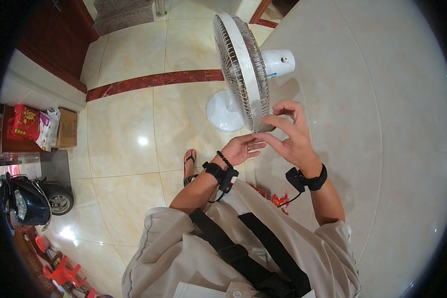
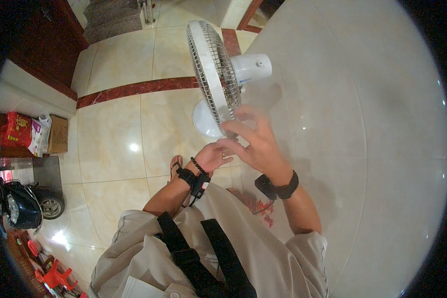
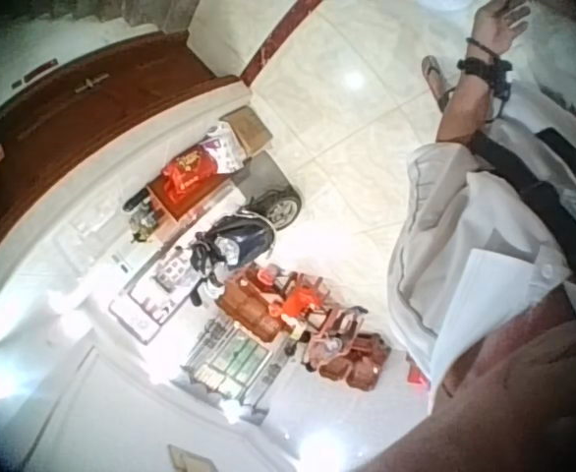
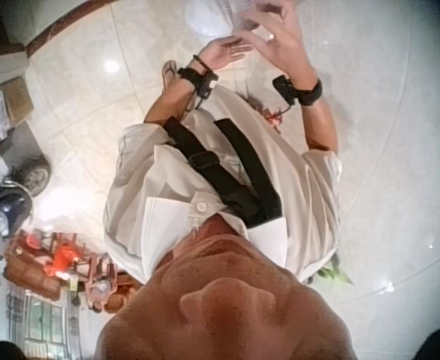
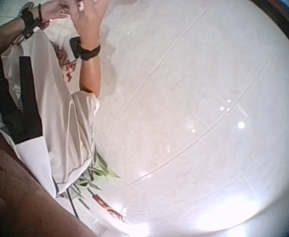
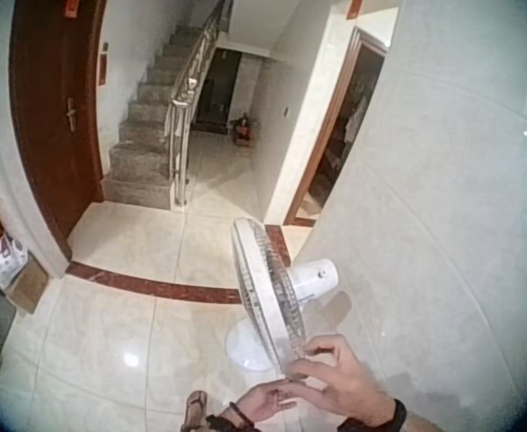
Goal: The recorder uses a screwdriver to disassemble parts of a standing floor fan, moves it to the patio, and continues working on it.
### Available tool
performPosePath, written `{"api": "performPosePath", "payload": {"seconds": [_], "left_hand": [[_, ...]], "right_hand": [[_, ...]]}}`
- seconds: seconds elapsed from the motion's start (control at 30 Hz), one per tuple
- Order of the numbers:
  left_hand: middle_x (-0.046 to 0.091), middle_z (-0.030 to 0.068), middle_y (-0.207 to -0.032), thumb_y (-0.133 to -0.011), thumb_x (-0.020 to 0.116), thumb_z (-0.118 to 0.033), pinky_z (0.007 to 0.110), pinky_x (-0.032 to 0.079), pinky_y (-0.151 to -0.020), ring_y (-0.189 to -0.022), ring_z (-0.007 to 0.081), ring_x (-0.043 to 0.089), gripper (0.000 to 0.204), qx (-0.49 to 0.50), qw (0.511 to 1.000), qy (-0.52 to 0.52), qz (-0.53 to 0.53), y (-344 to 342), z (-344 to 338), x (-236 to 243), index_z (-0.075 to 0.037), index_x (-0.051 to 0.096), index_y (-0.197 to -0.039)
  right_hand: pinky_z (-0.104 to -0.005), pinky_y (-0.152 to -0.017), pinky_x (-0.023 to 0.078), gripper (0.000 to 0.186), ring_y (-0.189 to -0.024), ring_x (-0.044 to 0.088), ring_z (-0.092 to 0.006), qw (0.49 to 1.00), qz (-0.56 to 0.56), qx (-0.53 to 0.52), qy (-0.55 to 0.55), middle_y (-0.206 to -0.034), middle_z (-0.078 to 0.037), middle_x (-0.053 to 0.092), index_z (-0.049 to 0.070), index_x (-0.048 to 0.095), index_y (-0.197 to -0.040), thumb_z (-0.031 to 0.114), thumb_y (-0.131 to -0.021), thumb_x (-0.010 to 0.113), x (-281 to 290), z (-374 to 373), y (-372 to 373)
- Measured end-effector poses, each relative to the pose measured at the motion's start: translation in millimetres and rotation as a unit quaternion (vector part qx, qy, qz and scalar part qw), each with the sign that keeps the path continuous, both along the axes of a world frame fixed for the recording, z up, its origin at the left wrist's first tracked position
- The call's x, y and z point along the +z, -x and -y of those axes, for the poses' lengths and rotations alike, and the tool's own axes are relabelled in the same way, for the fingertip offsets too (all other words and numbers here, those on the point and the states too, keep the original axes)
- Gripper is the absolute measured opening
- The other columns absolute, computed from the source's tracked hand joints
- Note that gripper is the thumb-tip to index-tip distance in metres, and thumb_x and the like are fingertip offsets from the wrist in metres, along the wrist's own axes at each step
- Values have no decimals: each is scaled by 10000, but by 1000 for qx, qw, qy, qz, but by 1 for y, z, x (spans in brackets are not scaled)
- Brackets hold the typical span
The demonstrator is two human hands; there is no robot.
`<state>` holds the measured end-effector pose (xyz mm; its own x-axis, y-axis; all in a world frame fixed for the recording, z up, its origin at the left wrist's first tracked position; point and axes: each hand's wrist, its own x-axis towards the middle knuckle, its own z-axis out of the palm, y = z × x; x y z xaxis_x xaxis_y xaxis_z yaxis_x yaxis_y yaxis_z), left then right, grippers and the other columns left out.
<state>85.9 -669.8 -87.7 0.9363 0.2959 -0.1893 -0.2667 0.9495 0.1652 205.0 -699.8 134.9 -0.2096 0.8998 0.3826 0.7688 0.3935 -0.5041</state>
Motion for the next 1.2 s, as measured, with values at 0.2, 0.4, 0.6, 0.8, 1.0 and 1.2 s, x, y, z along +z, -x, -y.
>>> {"api": "performPosePath", "payload": {"seconds": [0.2, 0.4, 0.6, 0.8, 1.0, 1.2], "left_hand": [[610, 46, -1217, -962, 540, -300, 358, 459, -931, -1127, 176, 571, 347, -25, 999, -2, -30, -1, -1, -5, -102, 561, -1246], [608, 45, -1222, -967, 523, -304, 356, 460, -929, -1127, 175, 572, 367, -12, 1000, -22, -2, 2, -1, 2, -97, 545, -1269], [601, 40, -1235, -969, 511, -311, 367, 456, -935, -1140, 177, 567, 370, -40, 998, -21, -32, 3, -4, 3, -93, 546, -1265], [599, 44, -1248, -963, 520, -312, 368, 448, -939, -1144, 192, 567, 366, -27, 999, -28, 10, 6, -1, 9, -96, 558, -1257], [609, 44, -1238, -956, 532, -311, 368, 469, -903, -1130, 201, 577, 364, -47, 998, -27, -17, 7, 1, 7, -103, 563, -1253], [610, 40, -1235, -960, 525, -301, 371, 469, -904, -1124, 201, 582, 350, -54, 998, -25, -9, 9, 1, 13, -113, 568, -1252]], "right_hand": [[-350, -806, 505, 375, -1015, 595, -294, 999, -27, 24, 14, -1229, -166, 580, 30, 637, -1064, -41, -707, 727, 2, -5, -4], [-368, -857, 492, 375, -1016, 609, -300, 1000, 22, -2, -19, -1157, -155, 619, 34, 638, -1078, -44, -717, 702, -2, 0, -1], [-350, -852, 480, 375, -1029, 588, -294, 998, -54, 8, 13, -1157, -145, 599, 50, 650, -1061, 9, -702, 751, 3, -4, 2], [-367, -868, 480, 376, -1028, 598, -306, 1000, 11, -5, -4, -1146, -148, 614, 31, 631, -1087, -16, -725, 721, 2, 5, 1], [-350, -842, 490, 439, -938, 604, -287, 996, -83, -6, 35, -1049, -131, 600, 59, 640, -1077, 22, -671, 802, 12, 6, 17], [-360, -834, 482, 351, -993, 584, -309, 1000, 12, -24, -4, -1117, -149, 589, 40, 627, -1078, -42, -740, 677, -2, 15, 4]]}}
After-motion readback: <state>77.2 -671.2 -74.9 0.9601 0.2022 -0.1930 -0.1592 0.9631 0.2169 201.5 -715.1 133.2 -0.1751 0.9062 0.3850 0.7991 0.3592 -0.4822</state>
